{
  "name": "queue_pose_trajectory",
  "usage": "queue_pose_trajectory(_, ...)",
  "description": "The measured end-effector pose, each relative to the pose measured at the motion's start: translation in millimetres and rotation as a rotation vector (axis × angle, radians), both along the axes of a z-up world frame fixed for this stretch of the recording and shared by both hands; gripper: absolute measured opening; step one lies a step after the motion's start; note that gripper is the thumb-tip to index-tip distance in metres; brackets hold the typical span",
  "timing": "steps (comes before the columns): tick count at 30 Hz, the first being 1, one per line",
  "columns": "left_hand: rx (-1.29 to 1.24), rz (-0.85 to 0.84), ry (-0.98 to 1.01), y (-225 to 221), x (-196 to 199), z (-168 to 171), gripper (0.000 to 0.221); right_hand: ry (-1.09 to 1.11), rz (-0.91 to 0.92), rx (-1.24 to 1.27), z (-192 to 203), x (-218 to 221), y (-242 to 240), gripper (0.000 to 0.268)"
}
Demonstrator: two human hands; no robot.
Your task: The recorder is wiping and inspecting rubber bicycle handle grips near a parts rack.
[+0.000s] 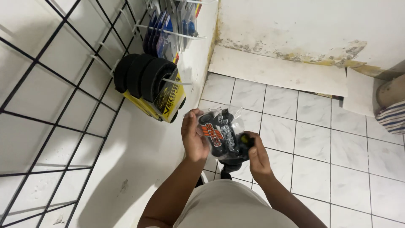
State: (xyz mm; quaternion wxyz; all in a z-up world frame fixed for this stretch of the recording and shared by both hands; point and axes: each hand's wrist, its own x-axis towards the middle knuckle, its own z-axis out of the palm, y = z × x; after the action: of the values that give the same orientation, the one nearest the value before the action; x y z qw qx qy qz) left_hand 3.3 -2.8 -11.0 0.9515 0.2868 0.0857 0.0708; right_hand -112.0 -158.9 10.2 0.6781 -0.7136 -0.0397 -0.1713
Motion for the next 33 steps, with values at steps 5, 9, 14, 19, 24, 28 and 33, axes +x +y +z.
queue_pose_trajectory(5,0.001,0.009,0.022,-7,-1,-4,0.023,0.057,-0.09,-0.066,-25,1,-8,0.022)
queue_pose_trajectory(9,0.003,-0.013,0.053,-9,-9,0,0.023,0.146,-0.173,-0.167,-43,13,-36,0.009)
queue_pose_trajectory(14,-0.043,-0.039,0.101,-7,-12,-9,0.024,0.147,-0.102,-0.149,-6,19,-38,0.007)
queue_pose_trajectory(19,0.03,-0.141,0.124,5,-18,14,0.026,0.102,-0.031,-0.215,4,27,-52,0.006)
queue_pose_trajectory(24,-0.026,-0.331,0.154,16,-14,-9,0.033,-0.024,0.119,-0.307,15,34,-91,0.019)
queue_pose_trajectory(28,0.59,-0.285,-0.206,39,0,-4,0.048,-0.075,0.209,-0.444,55,33,-99,0.008)
queue_pose_trajectory(33,1.112,-0.428,-0.86,53,3,53,0.067,-0.089,0.329,-0.51,70,36,-91,0.004)
